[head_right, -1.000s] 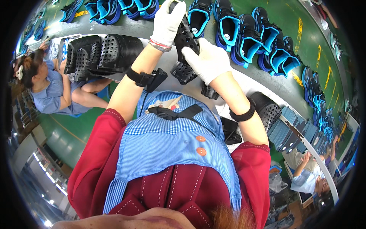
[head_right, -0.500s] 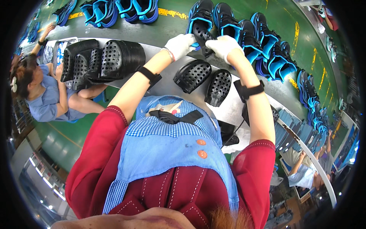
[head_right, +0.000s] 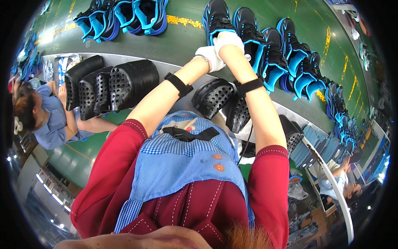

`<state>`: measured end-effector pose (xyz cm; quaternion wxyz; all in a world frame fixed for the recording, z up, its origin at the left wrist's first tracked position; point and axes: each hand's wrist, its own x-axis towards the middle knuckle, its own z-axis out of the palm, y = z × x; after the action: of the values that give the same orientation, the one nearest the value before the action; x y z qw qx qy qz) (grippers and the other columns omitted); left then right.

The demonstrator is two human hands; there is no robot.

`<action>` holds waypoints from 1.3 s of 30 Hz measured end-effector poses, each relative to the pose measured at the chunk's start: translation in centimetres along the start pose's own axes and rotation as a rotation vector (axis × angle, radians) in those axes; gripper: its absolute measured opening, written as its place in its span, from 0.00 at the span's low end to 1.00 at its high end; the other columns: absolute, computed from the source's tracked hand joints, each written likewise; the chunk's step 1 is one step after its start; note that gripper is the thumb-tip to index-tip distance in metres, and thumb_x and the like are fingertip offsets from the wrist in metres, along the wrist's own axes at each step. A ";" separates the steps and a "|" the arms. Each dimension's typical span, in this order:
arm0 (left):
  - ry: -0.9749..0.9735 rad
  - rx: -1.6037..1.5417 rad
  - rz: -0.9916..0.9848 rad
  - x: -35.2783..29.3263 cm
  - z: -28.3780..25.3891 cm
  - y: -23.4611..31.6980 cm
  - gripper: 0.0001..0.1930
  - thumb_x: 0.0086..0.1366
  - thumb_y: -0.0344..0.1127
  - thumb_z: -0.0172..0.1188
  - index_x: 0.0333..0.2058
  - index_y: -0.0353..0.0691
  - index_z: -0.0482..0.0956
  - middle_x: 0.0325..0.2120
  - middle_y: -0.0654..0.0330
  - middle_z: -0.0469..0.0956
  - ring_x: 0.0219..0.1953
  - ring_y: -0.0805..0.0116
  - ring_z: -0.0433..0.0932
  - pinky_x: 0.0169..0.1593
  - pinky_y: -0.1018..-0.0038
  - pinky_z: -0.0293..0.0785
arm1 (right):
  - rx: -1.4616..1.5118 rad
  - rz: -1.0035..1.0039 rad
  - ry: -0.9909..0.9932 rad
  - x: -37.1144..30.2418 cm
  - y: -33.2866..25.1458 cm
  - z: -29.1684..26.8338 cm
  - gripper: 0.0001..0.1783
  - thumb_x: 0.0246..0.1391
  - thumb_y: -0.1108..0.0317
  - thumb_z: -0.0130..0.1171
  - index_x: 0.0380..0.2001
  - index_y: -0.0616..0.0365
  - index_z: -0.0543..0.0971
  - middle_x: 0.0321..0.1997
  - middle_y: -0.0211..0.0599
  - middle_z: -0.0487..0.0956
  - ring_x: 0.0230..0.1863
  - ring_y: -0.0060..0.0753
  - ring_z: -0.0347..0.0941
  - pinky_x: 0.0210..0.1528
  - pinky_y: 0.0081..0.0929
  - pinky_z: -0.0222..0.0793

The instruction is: Organizing and assembling black plastic shoe components and sneakers on a production line.

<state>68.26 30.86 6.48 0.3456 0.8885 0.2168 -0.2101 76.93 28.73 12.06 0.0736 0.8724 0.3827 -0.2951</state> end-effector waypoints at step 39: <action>0.793 0.234 0.165 -10.8 -0.5 4.4 0.20 0.57 0.43 0.61 0.48 0.47 0.76 0.46 0.57 0.74 0.47 0.55 0.73 0.50 0.64 0.72 | 0.336 -0.306 0.342 -26.8 14.1 9.6 0.32 0.32 0.63 0.71 0.44 0.61 0.72 0.50 0.44 0.72 0.52 0.49 0.68 0.55 0.36 0.67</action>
<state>61.86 25.67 14.77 0.1477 0.9482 0.2358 0.1533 68.32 -1.23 18.16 -0.1830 0.8414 0.4627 -0.2108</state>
